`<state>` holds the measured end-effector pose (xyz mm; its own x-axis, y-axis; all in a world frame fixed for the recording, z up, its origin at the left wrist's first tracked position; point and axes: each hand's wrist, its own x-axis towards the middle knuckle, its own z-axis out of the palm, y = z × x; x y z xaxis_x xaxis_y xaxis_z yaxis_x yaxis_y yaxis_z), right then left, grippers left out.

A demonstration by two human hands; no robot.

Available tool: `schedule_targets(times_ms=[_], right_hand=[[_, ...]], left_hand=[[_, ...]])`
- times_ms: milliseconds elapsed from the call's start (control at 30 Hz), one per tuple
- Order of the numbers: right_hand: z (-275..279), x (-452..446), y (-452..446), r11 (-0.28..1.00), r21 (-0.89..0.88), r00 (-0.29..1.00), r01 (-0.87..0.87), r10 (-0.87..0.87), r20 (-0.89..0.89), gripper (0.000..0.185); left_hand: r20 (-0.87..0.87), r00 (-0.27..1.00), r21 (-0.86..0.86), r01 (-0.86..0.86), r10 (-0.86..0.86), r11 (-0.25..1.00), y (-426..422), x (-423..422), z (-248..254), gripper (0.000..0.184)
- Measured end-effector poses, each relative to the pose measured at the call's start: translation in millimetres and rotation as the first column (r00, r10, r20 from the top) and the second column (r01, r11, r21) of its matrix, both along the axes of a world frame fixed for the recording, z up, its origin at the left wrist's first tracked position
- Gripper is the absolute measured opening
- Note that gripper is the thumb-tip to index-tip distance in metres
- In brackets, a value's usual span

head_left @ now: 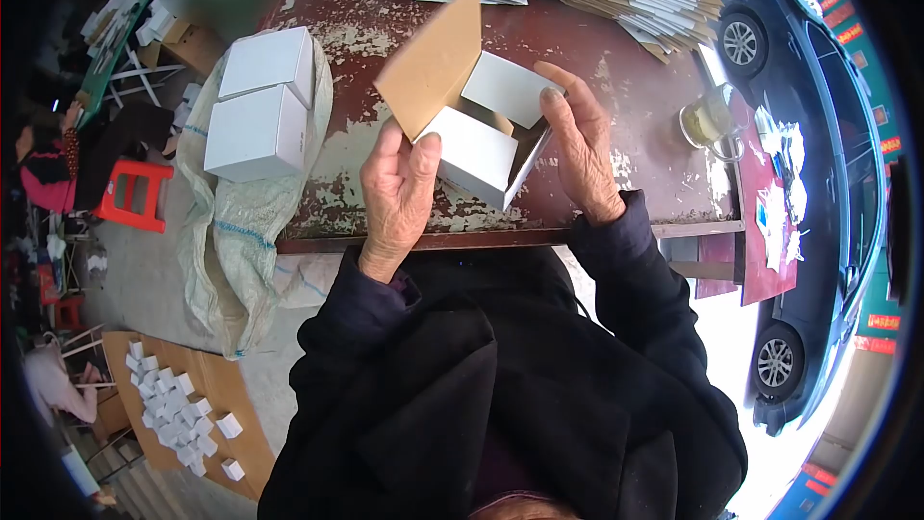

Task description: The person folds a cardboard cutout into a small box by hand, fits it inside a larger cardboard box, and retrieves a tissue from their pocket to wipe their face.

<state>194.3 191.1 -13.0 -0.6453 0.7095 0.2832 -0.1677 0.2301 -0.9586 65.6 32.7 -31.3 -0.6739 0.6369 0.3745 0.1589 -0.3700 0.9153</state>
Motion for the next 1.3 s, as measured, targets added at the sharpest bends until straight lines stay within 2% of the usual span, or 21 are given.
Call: schedule_targets(times_ms=[100,133,267,433,633,800,933,967,1100,1300], right_hand=[[-3,2,-1,1.0,-0.017,1.0,-0.002,0.001,-0.02,0.038],[-3,1,-2,1.0,-0.018,1.0,-0.004,0.004,-0.02,0.038],[-6,0,-4,0.997,0.051,0.999,0.051,-0.051,-0.018,0.038],[-9,-1,-5,0.999,0.02,0.998,0.041,-0.04,-0.052,0.041],[-22,0,-2,0.998,-0.058,0.993,-0.002,-0.005,-0.119,0.045],[-25,2,1,0.978,-0.176,0.965,-0.112,0.065,-0.255,0.048],[-18,13,6,0.985,0.17,0.997,-0.002,-0.011,0.074,0.051],[-17,14,7,0.986,0.169,0.997,-0.001,-0.012,0.075,0.051],[-13,14,15,0.971,-0.207,0.993,-0.12,0.116,-0.032,0.052],[-11,4,-5,0.996,-0.044,0.996,-0.074,0.072,-0.043,0.05]], left_hand=[[-0.014,1.0,-0.229,0.005,-0.009,0.973,-2,-7,-9,0.033],[-0.014,1.0,-0.23,0.003,-0.006,0.973,0,-7,-11,0.033],[-0.125,0.992,-0.071,-0.006,-0.003,0.997,12,-1,-16,0.031],[-0.277,0.961,0.069,-0.003,0.022,0.998,22,-4,-14,0.035],[-0.455,0.889,0.094,0.095,-0.042,0.991,25,-17,-22,0.044],[-0.534,0.838,0.032,0.151,-0.111,0.988,20,-26,-23,0.058],[-0.617,0.778,-0.101,0.073,-0.12,0.992,10,-29,-14,0.07],[-0.616,0.778,-0.102,0.074,-0.121,0.992,9,-30,-12,0.07],[-0.558,0.805,-0.276,0.047,-0.201,0.96,2,-33,-6,0.077],[-0.489,0.836,-0.396,0.041,-0.248,0.917,-5,-28,1,0.071]])
